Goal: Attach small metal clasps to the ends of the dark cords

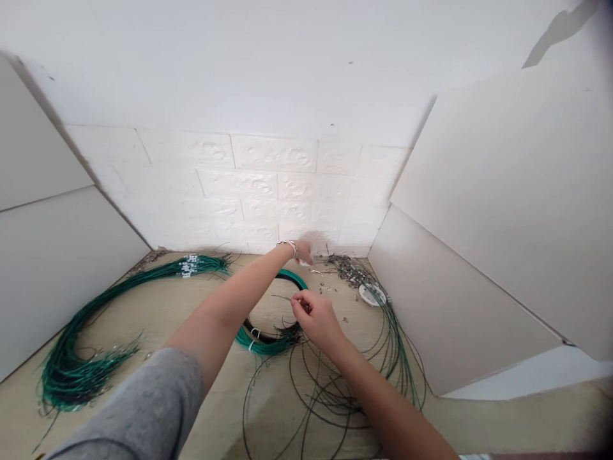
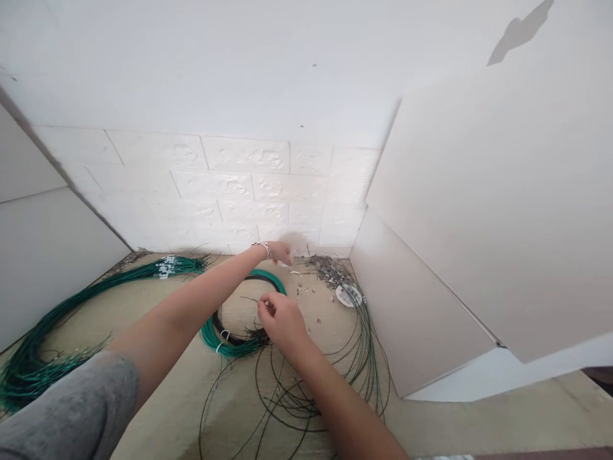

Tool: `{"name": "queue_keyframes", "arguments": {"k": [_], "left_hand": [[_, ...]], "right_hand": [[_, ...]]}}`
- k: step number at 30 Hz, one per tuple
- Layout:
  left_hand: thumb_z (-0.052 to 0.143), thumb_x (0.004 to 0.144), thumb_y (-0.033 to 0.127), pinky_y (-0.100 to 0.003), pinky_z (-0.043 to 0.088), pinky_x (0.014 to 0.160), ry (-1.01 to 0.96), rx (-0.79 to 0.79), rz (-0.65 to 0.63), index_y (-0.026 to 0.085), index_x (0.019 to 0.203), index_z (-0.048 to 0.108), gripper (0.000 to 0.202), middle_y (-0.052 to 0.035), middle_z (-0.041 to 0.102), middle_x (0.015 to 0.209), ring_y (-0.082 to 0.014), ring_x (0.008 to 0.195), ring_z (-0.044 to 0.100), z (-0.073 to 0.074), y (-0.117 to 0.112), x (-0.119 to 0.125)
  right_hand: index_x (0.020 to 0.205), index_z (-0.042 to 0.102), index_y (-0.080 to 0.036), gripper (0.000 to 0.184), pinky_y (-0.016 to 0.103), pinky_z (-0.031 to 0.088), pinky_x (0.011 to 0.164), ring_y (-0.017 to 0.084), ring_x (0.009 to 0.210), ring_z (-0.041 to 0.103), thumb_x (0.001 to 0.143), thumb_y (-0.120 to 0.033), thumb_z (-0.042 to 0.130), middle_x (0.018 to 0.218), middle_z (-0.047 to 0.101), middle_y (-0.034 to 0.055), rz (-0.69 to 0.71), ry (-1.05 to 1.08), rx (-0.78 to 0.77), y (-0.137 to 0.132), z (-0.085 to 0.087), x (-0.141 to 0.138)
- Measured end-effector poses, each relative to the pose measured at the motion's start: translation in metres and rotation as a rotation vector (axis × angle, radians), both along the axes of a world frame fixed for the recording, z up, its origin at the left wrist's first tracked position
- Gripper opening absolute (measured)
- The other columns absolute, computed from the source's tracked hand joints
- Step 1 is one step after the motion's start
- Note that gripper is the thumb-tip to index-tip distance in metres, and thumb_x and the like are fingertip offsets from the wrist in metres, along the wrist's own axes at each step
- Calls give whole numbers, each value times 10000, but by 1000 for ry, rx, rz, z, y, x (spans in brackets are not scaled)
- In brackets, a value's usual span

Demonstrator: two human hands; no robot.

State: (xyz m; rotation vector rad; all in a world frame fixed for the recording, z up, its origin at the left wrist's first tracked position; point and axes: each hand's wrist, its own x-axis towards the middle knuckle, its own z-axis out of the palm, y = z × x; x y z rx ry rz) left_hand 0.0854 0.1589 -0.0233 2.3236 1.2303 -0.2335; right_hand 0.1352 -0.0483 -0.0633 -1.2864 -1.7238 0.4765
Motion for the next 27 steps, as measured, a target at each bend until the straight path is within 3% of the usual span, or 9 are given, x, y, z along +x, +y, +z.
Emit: {"name": "queue_keyframes", "arguments": {"k": [9, 17, 27], "left_hand": [[673, 517, 499, -272, 434, 586, -104, -135, 17, 123, 671, 653, 407, -142, 671, 869, -209, 691, 585, 7, -8, -12], [602, 588, 532, -247, 461, 642, -153, -339, 41, 127, 680, 665, 420, -154, 666, 971, -206, 781, 602, 12, -12, -14], [664, 592, 461, -240, 344, 509, -333, -47, 52, 117, 602, 663, 343, -79, 627, 587, -161, 568, 570, 7, -4, -21]], "right_hand": [[704, 584, -183, 164, 228, 360, 577, 124, 595, 496, 792, -227, 454, 633, 562, 4, 11, -21, 16, 0, 0, 0], [725, 591, -183, 157, 229, 358, 586, 126, 610, 504, 795, -223, 456, 648, 577, 4, 30, -31, 24, -1, -1, 1], [730, 596, -179, 159, 222, 349, 587, 122, 610, 504, 798, -223, 459, 645, 570, 3, 48, -61, 25, -1, -1, 0]]}}
